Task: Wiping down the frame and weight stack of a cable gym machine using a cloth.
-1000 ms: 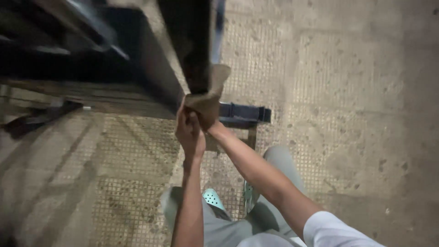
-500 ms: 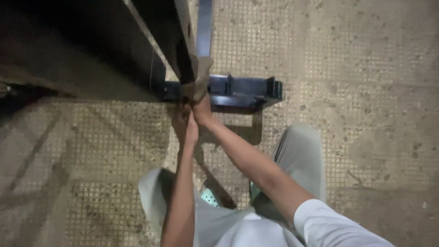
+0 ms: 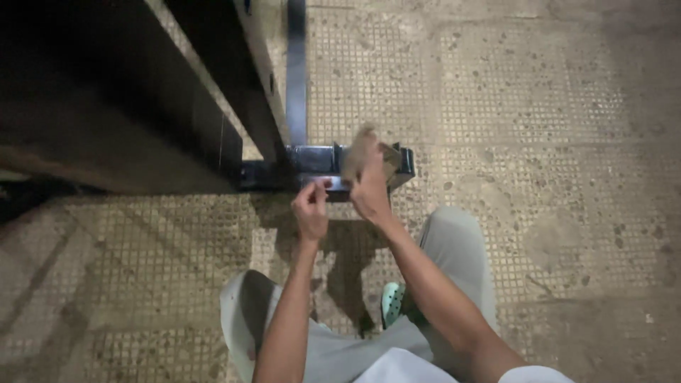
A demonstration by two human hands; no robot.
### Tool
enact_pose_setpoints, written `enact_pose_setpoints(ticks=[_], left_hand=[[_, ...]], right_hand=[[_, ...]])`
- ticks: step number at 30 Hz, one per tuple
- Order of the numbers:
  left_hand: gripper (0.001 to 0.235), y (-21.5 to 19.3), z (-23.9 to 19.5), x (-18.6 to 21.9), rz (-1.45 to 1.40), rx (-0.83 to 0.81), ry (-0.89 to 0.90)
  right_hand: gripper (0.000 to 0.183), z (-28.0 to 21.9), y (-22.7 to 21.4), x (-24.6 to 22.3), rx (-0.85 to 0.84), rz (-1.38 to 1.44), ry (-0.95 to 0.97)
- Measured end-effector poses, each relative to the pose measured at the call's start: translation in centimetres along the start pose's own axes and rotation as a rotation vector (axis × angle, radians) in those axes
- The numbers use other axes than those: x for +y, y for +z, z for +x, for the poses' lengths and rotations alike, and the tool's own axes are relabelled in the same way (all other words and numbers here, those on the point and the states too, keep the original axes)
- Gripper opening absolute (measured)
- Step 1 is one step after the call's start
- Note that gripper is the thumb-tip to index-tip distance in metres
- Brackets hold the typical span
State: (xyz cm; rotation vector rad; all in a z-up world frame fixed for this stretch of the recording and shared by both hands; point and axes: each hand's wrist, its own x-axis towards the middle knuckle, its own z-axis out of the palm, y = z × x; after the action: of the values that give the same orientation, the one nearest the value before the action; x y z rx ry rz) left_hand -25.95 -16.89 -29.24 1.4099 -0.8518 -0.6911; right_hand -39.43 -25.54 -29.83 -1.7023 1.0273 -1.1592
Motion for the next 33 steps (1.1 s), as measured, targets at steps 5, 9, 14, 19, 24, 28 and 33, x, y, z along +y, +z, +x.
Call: enact_pose_setpoints(ticks=[5,9,14,19,24,28,33], left_hand=[[0.038,0.6,-0.1,-0.7,0.008,-0.056,0.067],[0.038,0.0,0.0,-2.5,0.042,0.011,0.021],[0.04,-0.3,0.3,-2.9,0.019,-0.005,-0.019],[0.041,0.7,0.0,-2.4,0.043,-0.044,-0.031],[0.043,1.8,0.3,-2.1,0.156,-0.129,-0.069],[0.042,1.7,0.6,-3.7,0.143,-0.119,-0.016],[0.042,0.5,0.7,-3.5,0.095,-0.048,-0.028]], right_hand=[[0.068,0.7,0.8,2.1,-0.277,-0.866,-0.094],[0.063,2.8,-0.2,1.1,-0.346,-0.844,-0.063],[0.044,6.1,1.0,7.1,-0.315,-1.038,-0.005],[0.052,2.3,0.3,2.6,-0.164,-0.991,-0.091],[0.059,-0.7,-1.1,0.8,-0.127,-0.895,-0.166],[0.056,1.3,-0.9,2.3,-0.14,-0.9,-0.148],[0.043,6.1,0.1,5.7,-0.154,-0.92,-0.156]])
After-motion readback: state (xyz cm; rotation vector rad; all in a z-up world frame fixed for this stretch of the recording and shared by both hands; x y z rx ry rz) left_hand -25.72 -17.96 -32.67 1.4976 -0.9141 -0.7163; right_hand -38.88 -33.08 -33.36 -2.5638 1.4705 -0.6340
